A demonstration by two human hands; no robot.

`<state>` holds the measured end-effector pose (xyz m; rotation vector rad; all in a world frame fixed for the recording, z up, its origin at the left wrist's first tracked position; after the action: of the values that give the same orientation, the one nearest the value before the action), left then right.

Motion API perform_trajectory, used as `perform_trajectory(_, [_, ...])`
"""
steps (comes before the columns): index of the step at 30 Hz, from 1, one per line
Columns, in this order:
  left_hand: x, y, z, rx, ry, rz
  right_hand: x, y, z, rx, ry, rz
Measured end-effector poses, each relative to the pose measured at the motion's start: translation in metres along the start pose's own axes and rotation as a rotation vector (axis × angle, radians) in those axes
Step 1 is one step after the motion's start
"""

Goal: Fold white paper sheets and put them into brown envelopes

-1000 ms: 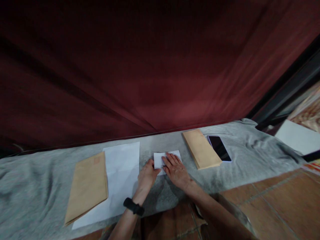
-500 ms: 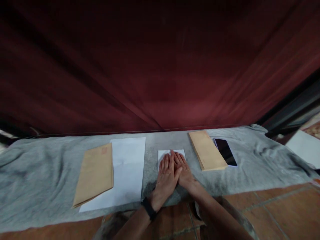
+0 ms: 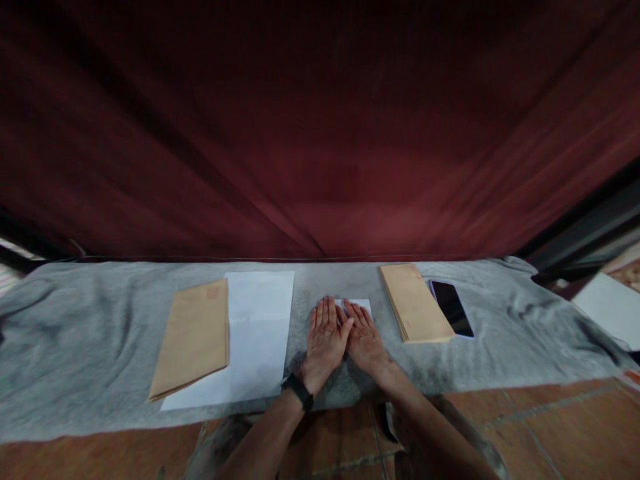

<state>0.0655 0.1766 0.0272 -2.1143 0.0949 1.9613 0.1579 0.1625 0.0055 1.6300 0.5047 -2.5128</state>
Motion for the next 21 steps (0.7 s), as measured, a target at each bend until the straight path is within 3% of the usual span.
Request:
perform_trajectory(7, [0.008, 0.012, 0.004, 0.021, -0.066, -0.004, -0.003, 0.000, -0.001, -0.011, -0.055, -0.001])
perform_trajectory(16, [0.008, 0.076, 0.008, 0.104, -0.164, -0.206, -0.007, -0.004, 0.002, -0.005, -0.105, -0.035])
perform_trajectory(21, [0.010, 0.098, 0.005, 0.147, -0.193, -0.171, -0.018, -0.007, 0.005, -0.010, -0.155, -0.013])
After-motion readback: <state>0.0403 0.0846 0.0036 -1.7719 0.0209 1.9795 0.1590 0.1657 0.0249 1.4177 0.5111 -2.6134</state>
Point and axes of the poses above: each hand's wrist, its own y-axis away from the middle knuckle, its own x-axis out of the palm, z = x × y, the point moved 7 cm from there along -y, towards the middle knuckle, and after that the axes turned 15 degrees about -y, right-handed, at the moved point
